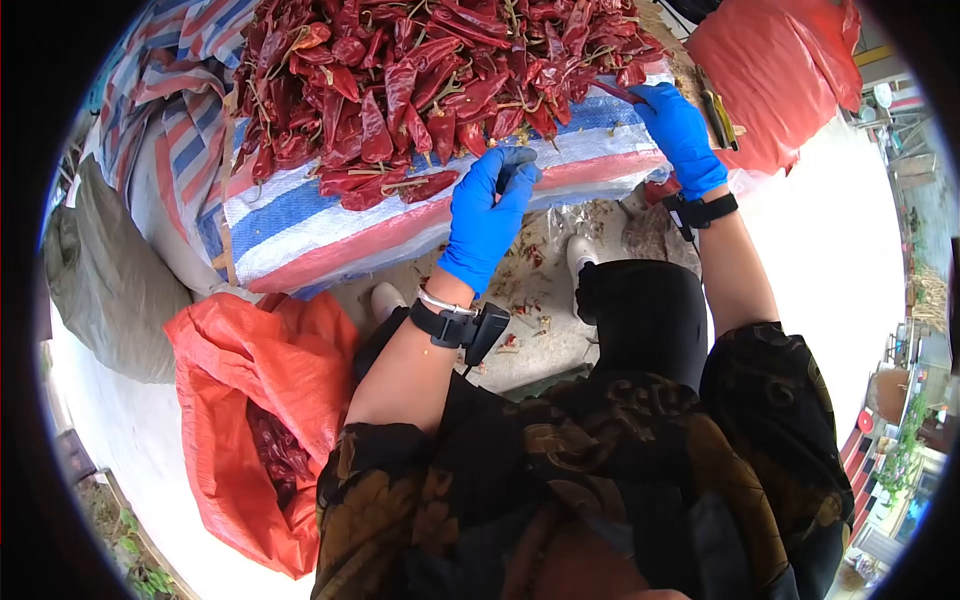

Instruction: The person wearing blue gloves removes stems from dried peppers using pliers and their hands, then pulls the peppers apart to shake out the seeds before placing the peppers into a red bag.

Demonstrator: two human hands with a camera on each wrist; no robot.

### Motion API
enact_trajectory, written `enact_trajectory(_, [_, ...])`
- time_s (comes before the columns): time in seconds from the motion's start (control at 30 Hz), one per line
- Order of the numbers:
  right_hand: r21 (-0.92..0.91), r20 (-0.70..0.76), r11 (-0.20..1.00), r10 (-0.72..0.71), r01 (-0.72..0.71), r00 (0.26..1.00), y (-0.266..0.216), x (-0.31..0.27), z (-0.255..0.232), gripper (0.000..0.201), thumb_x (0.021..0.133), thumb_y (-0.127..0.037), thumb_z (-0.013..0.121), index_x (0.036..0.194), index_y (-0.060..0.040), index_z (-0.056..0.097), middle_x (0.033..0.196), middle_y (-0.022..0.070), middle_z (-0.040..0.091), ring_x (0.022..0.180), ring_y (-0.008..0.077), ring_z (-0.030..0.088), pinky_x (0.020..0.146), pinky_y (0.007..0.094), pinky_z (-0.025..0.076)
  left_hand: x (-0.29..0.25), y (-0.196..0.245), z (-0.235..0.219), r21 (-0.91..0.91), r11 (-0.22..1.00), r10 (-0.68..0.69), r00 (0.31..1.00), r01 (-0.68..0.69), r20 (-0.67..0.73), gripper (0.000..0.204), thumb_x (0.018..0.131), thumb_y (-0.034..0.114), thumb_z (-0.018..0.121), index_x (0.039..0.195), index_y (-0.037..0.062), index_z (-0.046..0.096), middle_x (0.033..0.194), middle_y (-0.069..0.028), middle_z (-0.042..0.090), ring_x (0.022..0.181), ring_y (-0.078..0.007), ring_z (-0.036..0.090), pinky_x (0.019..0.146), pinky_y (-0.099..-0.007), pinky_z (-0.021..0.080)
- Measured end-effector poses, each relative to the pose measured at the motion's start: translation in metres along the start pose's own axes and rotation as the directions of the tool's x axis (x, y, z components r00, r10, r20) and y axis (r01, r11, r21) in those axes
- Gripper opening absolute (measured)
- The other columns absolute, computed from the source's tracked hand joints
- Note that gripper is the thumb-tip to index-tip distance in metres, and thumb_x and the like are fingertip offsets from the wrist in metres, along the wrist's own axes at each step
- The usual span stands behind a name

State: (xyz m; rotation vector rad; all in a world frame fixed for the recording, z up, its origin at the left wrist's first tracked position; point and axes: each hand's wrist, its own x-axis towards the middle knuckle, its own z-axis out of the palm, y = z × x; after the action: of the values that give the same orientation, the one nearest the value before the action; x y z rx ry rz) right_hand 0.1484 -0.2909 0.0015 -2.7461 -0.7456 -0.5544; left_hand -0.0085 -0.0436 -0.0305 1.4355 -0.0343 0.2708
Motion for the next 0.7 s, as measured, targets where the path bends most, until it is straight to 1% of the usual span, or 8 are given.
enact_trajectory(0.17, [0.148, -0.143, 0.983, -0.084, 0.106, 0.986, -0.055, -0.005, -0.053, 0.026, 0.076, -0.009, 0.059, 0.101, -0.0142, 0.062, 0.089, 0.0101, 0.057, 0.08, 0.0277, 0.057, 0.069, 0.0333, 0.046, -0.001, 0.01, -0.001, 0.249, 0.934, 0.271, 0.962, -0.255, -0.034, 0.025, 0.08, 0.006, 0.059, 0.105, 0.0043, 0.055, 0.098, -0.0068, 0.059, 0.086, -0.0137, 0.054, 0.076, -0.0264, 0.045])
enact_trajectory(0.23, [0.238, -0.114, 0.951, -0.174, 0.197, 0.978, -0.096, -0.009, -0.064, 0.027, 0.075, -0.007, 0.06, 0.101, -0.0135, 0.062, 0.088, 0.0097, 0.057, 0.079, 0.0271, 0.057, 0.069, 0.0325, 0.047, -0.002, 0.019, -0.001, 0.636, 0.61, 0.652, 0.755, -0.473, -0.065, 0.035, 0.076, 0.012, 0.065, 0.109, 0.0068, 0.054, 0.111, -0.0087, 0.053, 0.102, -0.0204, 0.049, 0.082, -0.0308, 0.043])
enact_trajectory(0.33, [0.444, 0.058, 0.866, -0.282, 0.228, 0.958, -0.137, -0.013, -0.053, 0.03, 0.074, -0.006, 0.06, 0.102, -0.0139, 0.061, 0.09, 0.01, 0.057, 0.083, 0.0267, 0.056, 0.071, 0.0321, 0.047, -0.005, 0.031, -0.003, 0.777, 0.396, 0.64, 0.754, -0.489, 0.147, 0.044, 0.072, 0.017, 0.069, 0.112, 0.0084, 0.052, 0.118, -0.0092, 0.048, 0.113, -0.0248, 0.041, 0.086, -0.0335, 0.04])
enact_trajectory(0.4, [0.521, -0.093, 0.807, -0.27, 0.278, 0.958, -0.149, -0.011, -0.041, 0.031, 0.074, -0.003, 0.061, 0.104, -0.012, 0.06, 0.095, 0.0068, 0.059, 0.081, 0.0201, 0.057, 0.072, 0.0286, 0.046, -0.005, 0.022, -0.008, 0.836, 0.325, 0.636, 0.756, -0.443, 0.153, 0.039, 0.075, 0.017, 0.067, 0.11, 0.0067, 0.053, 0.108, -0.0101, 0.053, 0.102, -0.0243, 0.05, 0.08, -0.0318, 0.043])
enact_trajectory(0.47, [0.772, -0.06, 0.616, -0.17, 0.154, 0.984, -0.149, -0.007, -0.032, 0.032, 0.074, -0.003, 0.062, 0.105, -0.0104, 0.059, 0.097, 0.0046, 0.06, 0.08, 0.0154, 0.055, 0.072, 0.0263, 0.046, -0.006, 0.009, -0.014, 0.666, 0.713, 0.36, 0.93, -0.22, -0.078, 0.029, 0.078, 0.019, 0.064, 0.102, 0.0063, 0.057, 0.094, -0.0106, 0.058, 0.085, -0.0264, 0.057, 0.074, -0.0348, 0.045])
enact_trajectory(0.5, [0.927, 0.01, 0.373, -0.086, 0.023, 0.996, -0.147, -0.006, -0.029, 0.034, 0.075, -0.002, 0.063, 0.107, -0.0088, 0.058, 0.1, 0.0025, 0.06, 0.079, 0.0107, 0.054, 0.071, 0.0239, 0.045, 0.0, 0.004, -0.015, 0.67, 0.673, 0.526, 0.84, -0.315, -0.134, 0.023, 0.08, 0.015, 0.062, 0.099, 0.0035, 0.058, 0.084, -0.0118, 0.06, 0.074, -0.0263, 0.059, 0.068, -0.0333, 0.046])
enact_trajectory(0.6, [0.973, 0.155, 0.187, -0.08, -0.138, 0.985, -0.138, 0.0, -0.024, 0.036, 0.076, -0.002, 0.064, 0.11, -0.0064, 0.055, 0.104, -0.0002, 0.059, 0.079, 0.0055, 0.05, 0.071, 0.0212, 0.044, 0.003, -0.001, -0.014, 0.515, 0.841, 0.359, 0.886, -0.17, -0.295, 0.022, 0.081, 0.013, 0.061, 0.099, 0.002, 0.057, 0.086, -0.0129, 0.059, 0.075, -0.0265, 0.058, 0.069, -0.0329, 0.046])
enact_trajectory(0.7, [0.98, 0.175, 0.105, -0.042, -0.17, 0.984, -0.132, -0.002, -0.004, 0.032, 0.078, -0.004, 0.063, 0.109, -0.005, 0.056, 0.103, 0.0032, 0.06, 0.083, 0.0082, 0.056, 0.074, 0.022, 0.046, 0.012, -0.006, -0.005, 0.562, 0.807, 0.389, 0.881, -0.184, -0.27, 0.022, 0.081, 0.013, 0.062, 0.099, 0.0019, 0.057, 0.087, -0.0138, 0.059, 0.075, -0.0271, 0.058, 0.069, -0.0328, 0.046])
